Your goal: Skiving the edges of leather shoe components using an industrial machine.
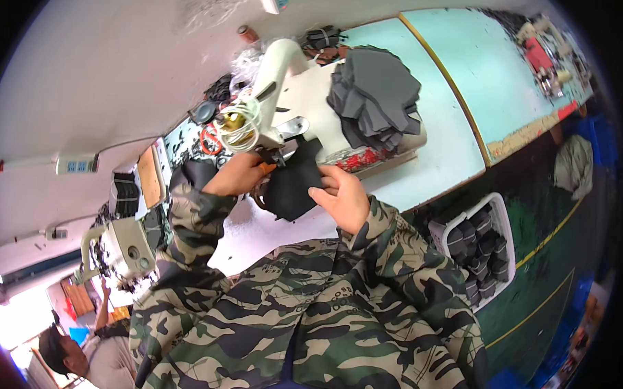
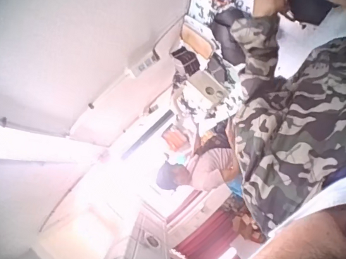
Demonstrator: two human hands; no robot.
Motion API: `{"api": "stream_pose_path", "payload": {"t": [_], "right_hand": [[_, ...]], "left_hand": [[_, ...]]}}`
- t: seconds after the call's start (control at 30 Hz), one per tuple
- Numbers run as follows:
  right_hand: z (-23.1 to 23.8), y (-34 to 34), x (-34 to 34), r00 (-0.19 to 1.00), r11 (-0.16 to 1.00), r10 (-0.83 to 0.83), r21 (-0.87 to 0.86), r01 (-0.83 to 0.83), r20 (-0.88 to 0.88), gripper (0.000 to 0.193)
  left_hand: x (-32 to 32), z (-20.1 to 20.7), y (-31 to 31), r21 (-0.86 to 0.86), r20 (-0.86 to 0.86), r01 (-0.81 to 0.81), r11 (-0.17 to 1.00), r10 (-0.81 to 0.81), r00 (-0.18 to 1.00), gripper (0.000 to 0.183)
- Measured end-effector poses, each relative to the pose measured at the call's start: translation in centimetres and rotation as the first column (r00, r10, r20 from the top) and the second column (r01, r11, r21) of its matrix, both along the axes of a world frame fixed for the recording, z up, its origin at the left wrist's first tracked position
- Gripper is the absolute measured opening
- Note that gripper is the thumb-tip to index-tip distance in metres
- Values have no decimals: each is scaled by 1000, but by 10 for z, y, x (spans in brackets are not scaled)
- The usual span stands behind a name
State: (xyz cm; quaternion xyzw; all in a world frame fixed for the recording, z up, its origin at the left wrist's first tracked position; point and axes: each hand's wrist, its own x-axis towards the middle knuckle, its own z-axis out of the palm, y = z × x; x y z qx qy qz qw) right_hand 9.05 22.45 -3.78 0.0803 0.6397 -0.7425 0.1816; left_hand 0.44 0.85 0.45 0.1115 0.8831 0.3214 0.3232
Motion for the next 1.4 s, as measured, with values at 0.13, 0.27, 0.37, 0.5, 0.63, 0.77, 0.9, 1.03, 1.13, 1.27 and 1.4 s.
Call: {"api": "stream_pose_path", "payload": {"t": [0.13,0.27,0.37,0.5,0.63,0.77,0.9,1.03,1.13,1.27,1.4], "right_hand": [[-6,3,1,986,988,105,125,-88,-133,19],[28,13,-19,885,988,-6,136,78,-465,19],[74,79,-55,638,828,74,404,389,-766,37],[40,135,-96,669,250,588,889,383,-454,57],[47,155,-112,786,684,169,645,341,-594,49],[6,169,-152,980,911,-163,364,194,-115,53],[-24,163,-152,972,995,-99,30,95,213,61],[-16,138,-125,967,979,-202,-29,200,-157,52],[6,152,-118,900,932,-279,133,338,-334,47],[37,91,-91,610,649,327,640,410,-722,65],[50,85,-80,468,765,511,629,135,-721,70]], "left_hand": [[16,-19,2,208,259,-316,926,259,930,19],[34,-8,-7,182,133,-338,923,317,939,25],[64,-3,-1,113,161,-243,963,224,961,23],[85,-13,41,525,214,-227,820,131,968,31],[72,-25,70,548,-107,-206,811,312,944,46],[31,-46,99,507,-295,-392,767,582,758,62],[-9,-58,139,487,-258,-481,729,646,719,64],[-9,-42,200,530,-466,-286,798,556,688,71],[-6,-42,194,534,-327,-238,812,457,827,74],[3,-18,170,752,96,-540,378,747,657,71],[-17,-54,137,673,704,-717,-184,459,543,39]]}}
